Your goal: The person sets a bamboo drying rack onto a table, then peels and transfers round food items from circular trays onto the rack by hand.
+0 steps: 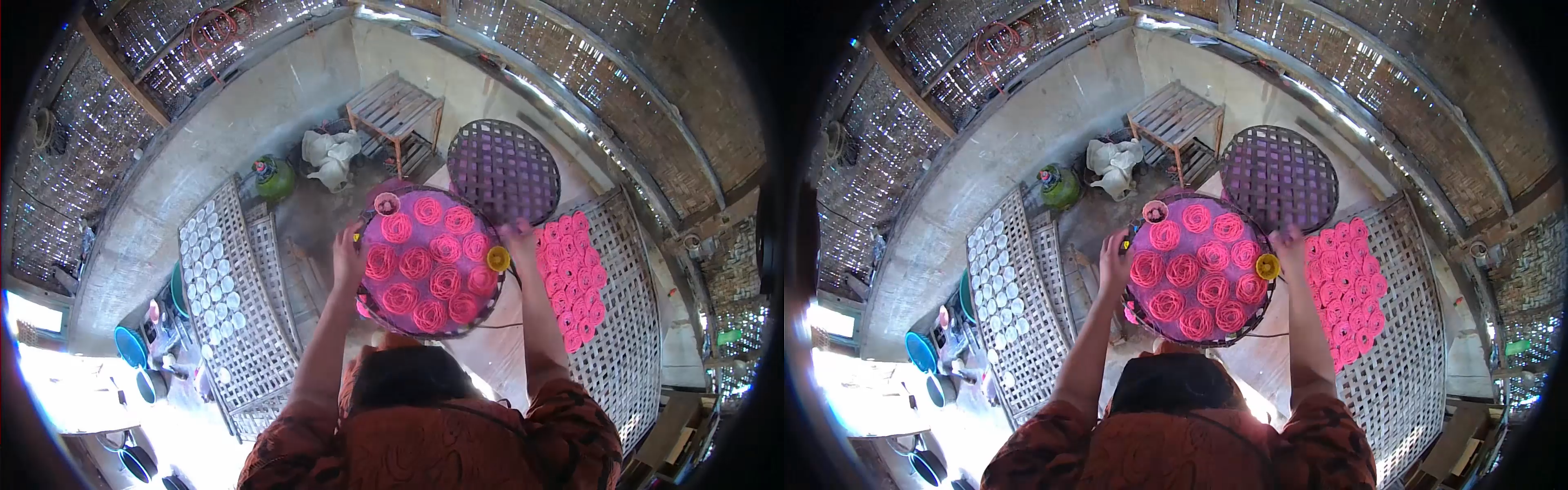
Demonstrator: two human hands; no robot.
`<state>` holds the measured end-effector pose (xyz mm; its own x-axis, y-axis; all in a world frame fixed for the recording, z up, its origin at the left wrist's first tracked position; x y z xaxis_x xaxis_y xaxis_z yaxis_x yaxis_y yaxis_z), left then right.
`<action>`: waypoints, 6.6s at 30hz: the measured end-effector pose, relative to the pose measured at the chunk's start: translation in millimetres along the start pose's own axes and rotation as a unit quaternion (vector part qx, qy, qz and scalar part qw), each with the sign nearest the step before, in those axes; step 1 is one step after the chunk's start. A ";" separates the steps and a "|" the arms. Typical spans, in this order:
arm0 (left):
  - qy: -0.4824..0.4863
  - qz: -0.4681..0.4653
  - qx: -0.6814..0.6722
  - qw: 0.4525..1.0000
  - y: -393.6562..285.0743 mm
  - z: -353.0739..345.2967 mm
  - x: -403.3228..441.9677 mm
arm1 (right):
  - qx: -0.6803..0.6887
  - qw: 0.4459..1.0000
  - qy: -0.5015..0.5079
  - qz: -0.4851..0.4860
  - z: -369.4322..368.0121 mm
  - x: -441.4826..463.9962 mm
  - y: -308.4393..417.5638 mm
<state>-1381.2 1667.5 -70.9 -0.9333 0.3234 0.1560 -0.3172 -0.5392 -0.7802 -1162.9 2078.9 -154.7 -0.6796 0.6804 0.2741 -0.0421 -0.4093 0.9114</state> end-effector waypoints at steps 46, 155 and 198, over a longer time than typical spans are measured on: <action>0.230 -0.192 0.234 0.925 -38.6 -60.2 -115.4 | -0.346 0.931 0.105 0.046 -43.9 -137.7 132.0; 0.328 0.287 -0.524 0.732 -192.3 -174.8 -268.1 | -0.180 0.970 0.101 0.129 278.5 -272.6 178.2; 0.408 0.296 -0.498 0.706 -215.3 -212.2 -286.9 | -0.047 0.992 -0.114 0.028 353.1 -247.7 72.1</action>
<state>-1009.5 1855.9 -76.1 -0.3163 0.8302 -0.4590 0.7417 -0.0853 -0.6653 -739.0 2095.5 -48.6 -0.5007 0.7696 0.3962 -0.0839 -0.4987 0.8627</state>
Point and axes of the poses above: each hand's wrist, its own x-axis towards the middle knuckle, its own z-axis out of the back of the hand, y = z × x, the point moved 9 cm from there along x, towards the middle knuckle, and after that the axes turned 13 degrees about z, right-handed, at the moved point
